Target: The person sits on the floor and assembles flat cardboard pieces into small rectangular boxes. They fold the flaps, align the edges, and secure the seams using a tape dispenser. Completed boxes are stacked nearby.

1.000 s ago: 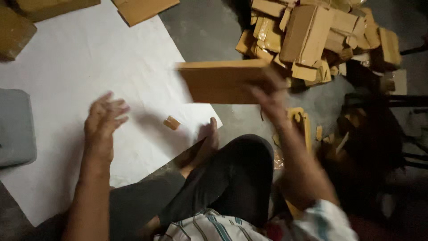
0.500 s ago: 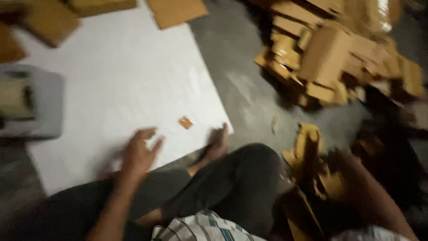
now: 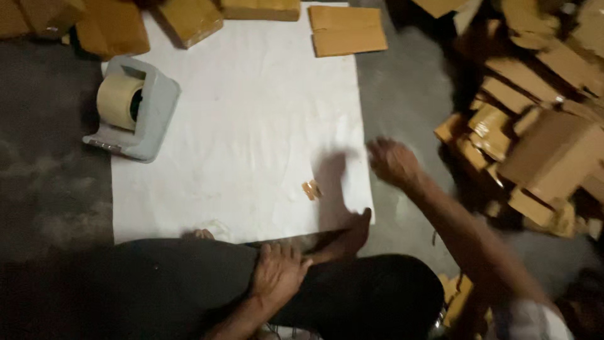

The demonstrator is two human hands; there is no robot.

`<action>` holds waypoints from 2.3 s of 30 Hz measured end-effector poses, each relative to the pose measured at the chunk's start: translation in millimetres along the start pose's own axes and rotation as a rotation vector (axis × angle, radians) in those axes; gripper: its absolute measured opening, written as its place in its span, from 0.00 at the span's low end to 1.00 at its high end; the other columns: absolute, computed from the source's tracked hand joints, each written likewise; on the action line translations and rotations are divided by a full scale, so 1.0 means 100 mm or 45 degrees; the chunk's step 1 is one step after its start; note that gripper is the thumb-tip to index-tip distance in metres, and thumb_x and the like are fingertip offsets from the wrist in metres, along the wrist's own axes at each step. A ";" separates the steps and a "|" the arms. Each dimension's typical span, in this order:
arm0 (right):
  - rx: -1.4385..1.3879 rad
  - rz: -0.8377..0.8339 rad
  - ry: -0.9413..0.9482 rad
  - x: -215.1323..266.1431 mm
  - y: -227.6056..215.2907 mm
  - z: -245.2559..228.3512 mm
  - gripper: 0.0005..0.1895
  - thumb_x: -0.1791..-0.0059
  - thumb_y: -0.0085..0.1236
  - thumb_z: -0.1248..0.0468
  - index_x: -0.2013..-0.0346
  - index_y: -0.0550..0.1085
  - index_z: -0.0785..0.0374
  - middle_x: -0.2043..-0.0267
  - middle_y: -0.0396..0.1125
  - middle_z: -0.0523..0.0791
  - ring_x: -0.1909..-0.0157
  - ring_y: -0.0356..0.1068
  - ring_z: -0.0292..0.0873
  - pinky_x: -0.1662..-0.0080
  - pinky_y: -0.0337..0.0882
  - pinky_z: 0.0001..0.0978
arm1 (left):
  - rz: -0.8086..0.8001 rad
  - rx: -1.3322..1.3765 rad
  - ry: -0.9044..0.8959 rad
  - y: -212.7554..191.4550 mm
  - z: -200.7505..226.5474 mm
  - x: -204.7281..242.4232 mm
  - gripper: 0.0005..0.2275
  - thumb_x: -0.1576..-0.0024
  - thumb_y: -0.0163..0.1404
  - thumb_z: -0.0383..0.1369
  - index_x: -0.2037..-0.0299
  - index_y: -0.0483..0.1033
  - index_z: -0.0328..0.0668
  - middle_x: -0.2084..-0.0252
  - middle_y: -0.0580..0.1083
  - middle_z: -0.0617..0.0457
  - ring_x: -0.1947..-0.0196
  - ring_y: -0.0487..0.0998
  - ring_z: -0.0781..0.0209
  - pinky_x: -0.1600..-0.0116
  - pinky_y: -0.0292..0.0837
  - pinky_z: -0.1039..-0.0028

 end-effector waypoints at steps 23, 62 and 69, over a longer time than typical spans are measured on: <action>-0.850 0.137 0.317 -1.64 -0.72 0.24 0.26 0.45 0.48 0.67 0.31 0.61 0.69 0.41 0.66 0.56 0.45 0.69 0.51 0.47 0.73 0.44 | 0.469 0.989 -0.057 -0.51 -0.35 -0.26 0.18 0.47 0.59 0.43 0.53 0.81 0.41 0.53 0.80 0.41 0.53 0.81 0.43 0.47 0.75 0.57; -2.517 0.603 0.526 -0.07 -0.60 -1.77 0.14 0.45 0.60 0.66 0.47 0.73 0.71 0.49 0.73 0.49 0.46 0.73 0.44 0.42 0.73 0.38 | 1.345 0.110 0.061 -2.12 -0.54 -0.55 0.31 0.37 0.63 0.39 0.27 0.60 0.43 0.28 0.57 0.39 0.27 0.55 0.48 0.21 0.51 0.58; -2.296 0.595 0.488 -0.12 -0.71 -1.70 0.18 0.46 0.63 0.63 0.46 0.72 0.71 0.51 0.73 0.49 0.46 0.74 0.45 0.42 0.74 0.38 | 0.124 1.103 -0.302 -1.92 -1.10 -0.83 0.35 0.42 0.55 0.48 0.28 0.61 0.38 0.38 0.76 0.42 0.41 0.79 0.46 0.34 0.74 0.55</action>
Point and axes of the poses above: each hand's wrist, its own x-axis away from the middle knuckle, its own y-axis out of the palm, z = x × y, the point moved 6 cm from there along -x, towards the middle knuckle
